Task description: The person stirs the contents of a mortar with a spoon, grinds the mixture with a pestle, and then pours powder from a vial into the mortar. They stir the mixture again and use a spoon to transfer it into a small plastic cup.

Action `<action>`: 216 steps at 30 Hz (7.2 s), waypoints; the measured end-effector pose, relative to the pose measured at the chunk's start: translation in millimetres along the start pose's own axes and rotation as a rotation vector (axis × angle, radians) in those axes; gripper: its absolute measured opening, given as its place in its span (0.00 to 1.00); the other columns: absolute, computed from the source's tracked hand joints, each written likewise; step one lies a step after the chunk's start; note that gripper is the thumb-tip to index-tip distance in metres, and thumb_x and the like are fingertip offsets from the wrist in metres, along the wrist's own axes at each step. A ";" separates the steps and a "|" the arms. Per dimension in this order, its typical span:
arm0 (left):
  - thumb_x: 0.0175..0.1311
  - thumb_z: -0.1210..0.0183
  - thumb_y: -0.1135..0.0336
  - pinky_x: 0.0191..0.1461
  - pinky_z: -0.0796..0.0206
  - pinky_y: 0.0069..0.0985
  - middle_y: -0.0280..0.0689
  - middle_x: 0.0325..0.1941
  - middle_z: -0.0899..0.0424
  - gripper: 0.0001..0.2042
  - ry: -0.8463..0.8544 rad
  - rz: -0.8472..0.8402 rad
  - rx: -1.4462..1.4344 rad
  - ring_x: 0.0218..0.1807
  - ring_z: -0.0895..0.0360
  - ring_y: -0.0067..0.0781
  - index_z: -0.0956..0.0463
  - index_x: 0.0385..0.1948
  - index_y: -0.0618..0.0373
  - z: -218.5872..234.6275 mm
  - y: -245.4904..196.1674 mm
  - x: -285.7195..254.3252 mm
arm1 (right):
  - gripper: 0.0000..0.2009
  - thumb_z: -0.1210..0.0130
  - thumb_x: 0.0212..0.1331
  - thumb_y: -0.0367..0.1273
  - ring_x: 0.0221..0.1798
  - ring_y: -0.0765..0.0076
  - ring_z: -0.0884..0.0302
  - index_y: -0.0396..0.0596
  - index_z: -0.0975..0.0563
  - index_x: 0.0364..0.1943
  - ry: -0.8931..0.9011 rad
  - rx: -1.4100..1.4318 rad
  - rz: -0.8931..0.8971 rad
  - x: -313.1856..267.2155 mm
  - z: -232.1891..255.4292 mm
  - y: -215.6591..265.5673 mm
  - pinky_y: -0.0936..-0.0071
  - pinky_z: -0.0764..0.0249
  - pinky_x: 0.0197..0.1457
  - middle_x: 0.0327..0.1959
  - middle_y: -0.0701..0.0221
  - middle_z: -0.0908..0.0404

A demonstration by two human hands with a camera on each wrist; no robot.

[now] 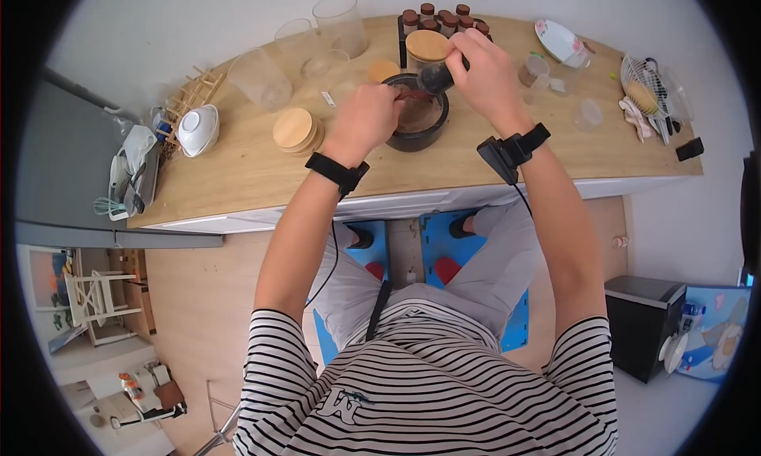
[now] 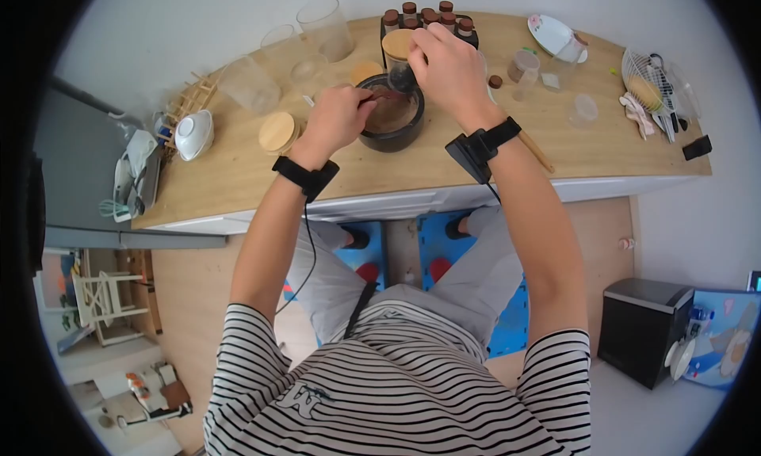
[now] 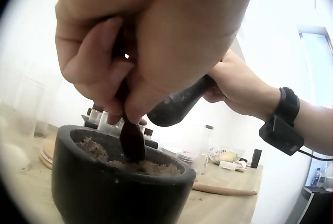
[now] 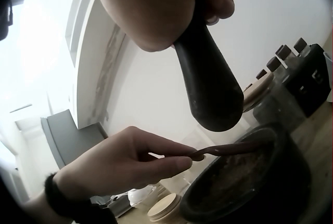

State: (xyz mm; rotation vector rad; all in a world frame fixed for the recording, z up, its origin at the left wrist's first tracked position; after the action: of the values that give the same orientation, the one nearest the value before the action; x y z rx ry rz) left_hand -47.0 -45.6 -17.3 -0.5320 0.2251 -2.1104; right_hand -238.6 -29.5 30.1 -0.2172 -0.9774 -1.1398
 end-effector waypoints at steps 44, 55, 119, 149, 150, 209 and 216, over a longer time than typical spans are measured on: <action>0.65 0.36 0.67 0.42 0.30 0.45 0.51 0.31 0.18 0.08 0.029 0.016 -0.026 0.38 0.21 0.56 0.13 0.41 0.58 50.0 34.3 -40.9 | 0.06 0.38 0.53 0.30 0.34 0.55 0.16 0.46 0.21 0.34 0.260 -0.189 0.128 -37.2 -71.8 24.1 0.61 0.19 0.33 0.36 0.66 0.22; 0.70 0.39 0.67 0.39 0.27 0.46 0.55 0.31 0.16 0.09 -0.022 0.045 -0.046 0.34 0.19 0.60 0.13 0.39 0.63 45.4 41.0 -38.1 | 0.04 0.39 0.54 0.28 0.34 0.52 0.17 0.44 0.22 0.30 0.142 -0.015 0.066 -24.0 -51.1 14.3 0.56 0.20 0.36 0.32 0.64 0.23; 0.72 0.42 0.66 0.38 0.25 0.50 0.58 0.33 0.18 0.11 -0.249 0.188 -0.209 0.35 0.18 0.64 0.18 0.35 0.67 -18.2 44.8 -62.0 | 0.04 0.40 0.57 0.27 0.35 0.49 0.20 0.47 0.25 0.32 0.330 -0.069 0.436 -25.3 -75.0 44.1 0.54 0.23 0.37 0.33 0.64 0.24; 0.70 0.40 0.65 0.35 0.22 0.46 0.52 0.35 0.19 0.10 -0.256 0.236 -0.074 0.33 0.15 0.56 0.16 0.33 0.63 -37.7 46.2 -55.6 | 0.05 0.39 0.58 0.28 0.33 0.47 0.21 0.47 0.25 0.33 0.400 -0.180 0.417 -30.8 -77.9 51.5 0.54 0.24 0.37 0.32 0.62 0.26; 0.70 0.40 0.65 0.35 0.22 0.46 0.52 0.35 0.19 0.10 -0.253 0.234 -0.077 0.33 0.15 0.56 0.16 0.33 0.63 -36.7 46.1 -55.2 | 0.04 0.39 0.58 0.28 0.33 0.48 0.21 0.47 0.24 0.33 0.369 -0.181 0.453 -31.6 -79.1 55.0 0.54 0.23 0.37 0.31 0.62 0.26; 0.69 0.39 0.64 0.37 0.22 0.45 0.49 0.34 0.19 0.10 -0.255 0.214 -0.025 0.33 0.16 0.55 0.18 0.34 0.63 -45.9 48.0 -53.0 | 0.04 0.41 0.58 0.30 0.32 0.48 0.17 0.45 0.23 0.31 0.299 -0.232 0.198 -20.0 -88.8 30.6 0.53 0.21 0.34 0.30 0.60 0.21; 0.69 0.39 0.66 0.37 0.23 0.48 0.50 0.34 0.19 0.09 -0.310 0.208 -0.152 0.35 0.17 0.58 0.18 0.36 0.64 -32.1 44.9 -63.9 | 0.04 0.42 0.59 0.29 0.36 0.46 0.16 0.46 0.19 0.33 0.161 -0.097 0.068 -12.7 -63.6 11.4 0.55 0.21 0.38 0.33 0.60 0.15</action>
State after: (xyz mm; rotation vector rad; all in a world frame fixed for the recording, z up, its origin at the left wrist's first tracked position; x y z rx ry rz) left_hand 2.9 -19.4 -80.1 -0.8776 0.2523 -1.7909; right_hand -195.5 -54.2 -13.1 -0.2312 -0.7677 -1.1259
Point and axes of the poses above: each hand's wrist, its own x-axis towards the middle knuckle, its own z-axis out of the back of the hand, y = z × x, the point moved 5 cm from there along x, towards the middle knuckle
